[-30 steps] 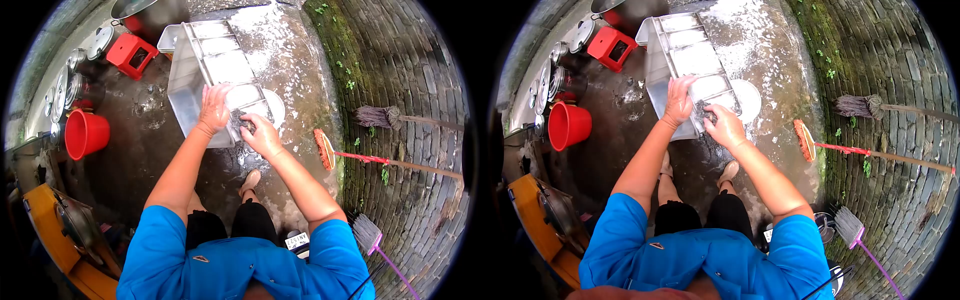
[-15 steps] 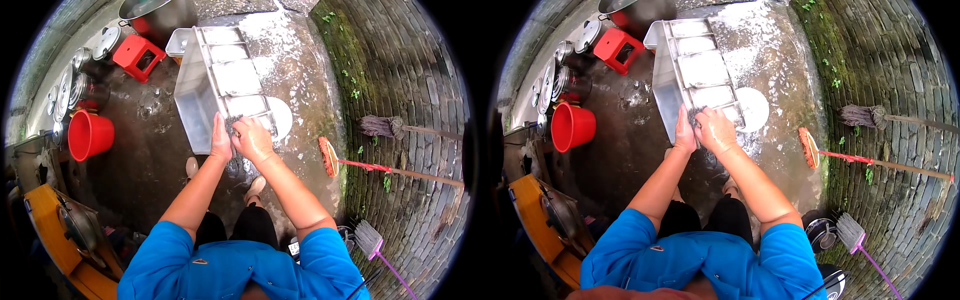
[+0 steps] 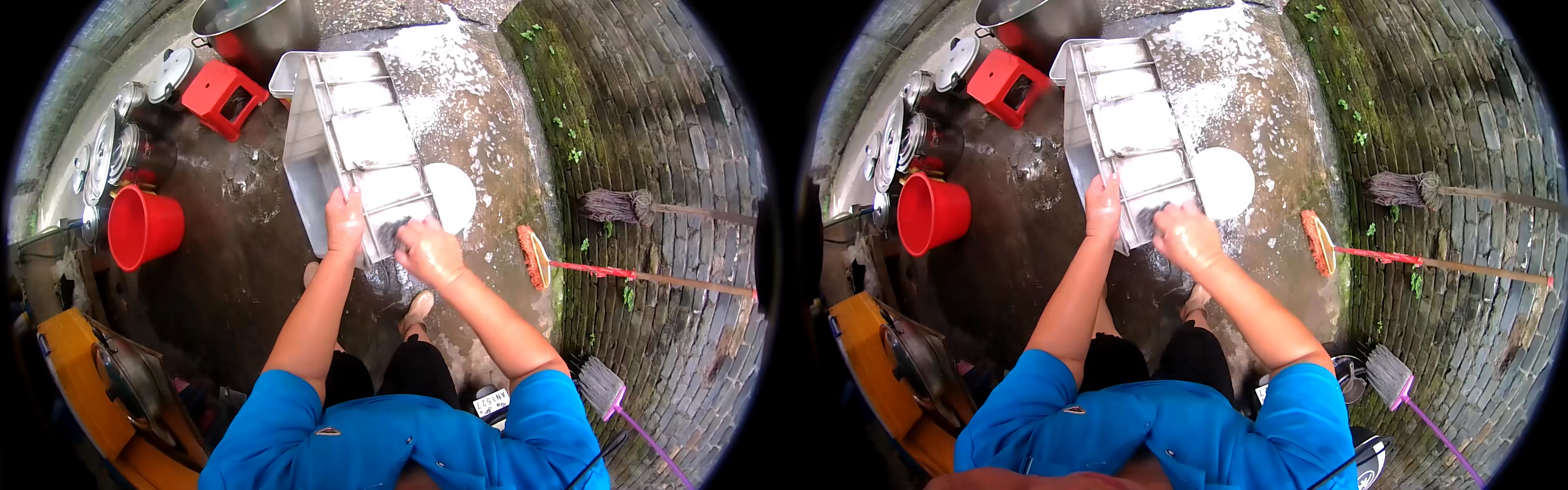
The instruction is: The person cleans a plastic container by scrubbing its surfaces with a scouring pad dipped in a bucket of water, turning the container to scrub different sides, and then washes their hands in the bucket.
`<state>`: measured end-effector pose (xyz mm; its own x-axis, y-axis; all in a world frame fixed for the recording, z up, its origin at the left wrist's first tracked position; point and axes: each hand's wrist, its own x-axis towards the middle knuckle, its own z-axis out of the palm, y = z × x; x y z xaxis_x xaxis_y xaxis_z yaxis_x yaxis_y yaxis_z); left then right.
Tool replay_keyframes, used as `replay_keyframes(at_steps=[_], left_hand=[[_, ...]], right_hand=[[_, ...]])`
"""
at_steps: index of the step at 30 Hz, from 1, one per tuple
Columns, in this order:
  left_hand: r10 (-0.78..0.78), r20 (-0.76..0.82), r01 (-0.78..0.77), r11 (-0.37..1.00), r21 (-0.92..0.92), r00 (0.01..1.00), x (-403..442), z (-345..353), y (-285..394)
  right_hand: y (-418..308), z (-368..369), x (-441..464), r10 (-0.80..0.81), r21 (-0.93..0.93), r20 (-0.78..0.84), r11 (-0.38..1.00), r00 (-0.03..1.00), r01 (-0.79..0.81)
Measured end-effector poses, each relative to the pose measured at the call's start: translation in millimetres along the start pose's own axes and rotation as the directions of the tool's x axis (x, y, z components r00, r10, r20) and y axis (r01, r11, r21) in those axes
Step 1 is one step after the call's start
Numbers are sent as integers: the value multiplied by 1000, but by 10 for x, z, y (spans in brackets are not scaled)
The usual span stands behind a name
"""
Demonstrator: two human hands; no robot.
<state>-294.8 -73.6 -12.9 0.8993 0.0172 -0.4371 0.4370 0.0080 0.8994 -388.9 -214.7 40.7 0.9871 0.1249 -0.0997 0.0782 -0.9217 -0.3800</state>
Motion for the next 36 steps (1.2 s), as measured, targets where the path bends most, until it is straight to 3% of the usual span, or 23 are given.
replay_keyframes(at_steps=[4,6,10,13,14,17,18,20,22,23,25,27,29,31,32,35,36], left_hand=[[96,-36,-94,994,49,995,61,-40,-224],[134,-33,-121,957,264,990,92,-81,-243],[112,-9,-108,975,195,994,117,-78,-216],[119,-10,-112,955,273,993,108,-58,-229],[133,-11,-124,945,303,991,100,-52,-240],[184,-17,-164,909,382,983,108,-58,-180],[129,21,-129,941,314,991,84,-114,-117],[21,79,-40,967,250,997,5,-250,-7],[47,133,-77,971,227,990,-84,-425,-23],[71,183,-107,975,195,981,-113,-503,-30],[42,205,-71,988,137,978,-158,-656,-38],[-32,252,29,999,15,967,-230,-839,-40],[-26,307,24,1000,8,951,-141,-986,-12],[-63,337,-1,982,186,939,-58,-1022,-19],[-61,339,0,984,177,939,-40,-1033,-43],[-31,333,-76,950,303,942,0,-1005,58],[35,354,-150,941,304,935,26,-962,64]], right_hand=[[206,1,177,112,-67,-5,991,994,-112],[342,-150,231,161,-45,1,986,987,-161],[259,-205,362,179,31,-43,984,983,-178],[365,-119,548,123,-50,16,991,992,-122],[413,-146,582,179,-49,36,983,983,-178],[748,-193,639,381,203,41,902,924,-381],[686,-215,628,372,156,-97,922,923,-355],[525,-196,653,328,188,-144,935,934,-300],[246,-121,786,229,240,-242,956,943,-170],[130,-72,872,182,213,-286,969,941,-123],[-33,-84,1005,110,37,-156,994,982,-105],[125,-50,1094,104,-56,-295,990,950,-126],[308,-151,1081,163,-64,-267,980,950,-186],[238,-276,1049,156,-27,-228,986,961,-166],[212,-326,1072,152,-37,-227,986,962,-165],[-39,-477,1290,190,77,-336,982,922,-174],[-79,-480,1454,193,39,-257,981,947,-189]])
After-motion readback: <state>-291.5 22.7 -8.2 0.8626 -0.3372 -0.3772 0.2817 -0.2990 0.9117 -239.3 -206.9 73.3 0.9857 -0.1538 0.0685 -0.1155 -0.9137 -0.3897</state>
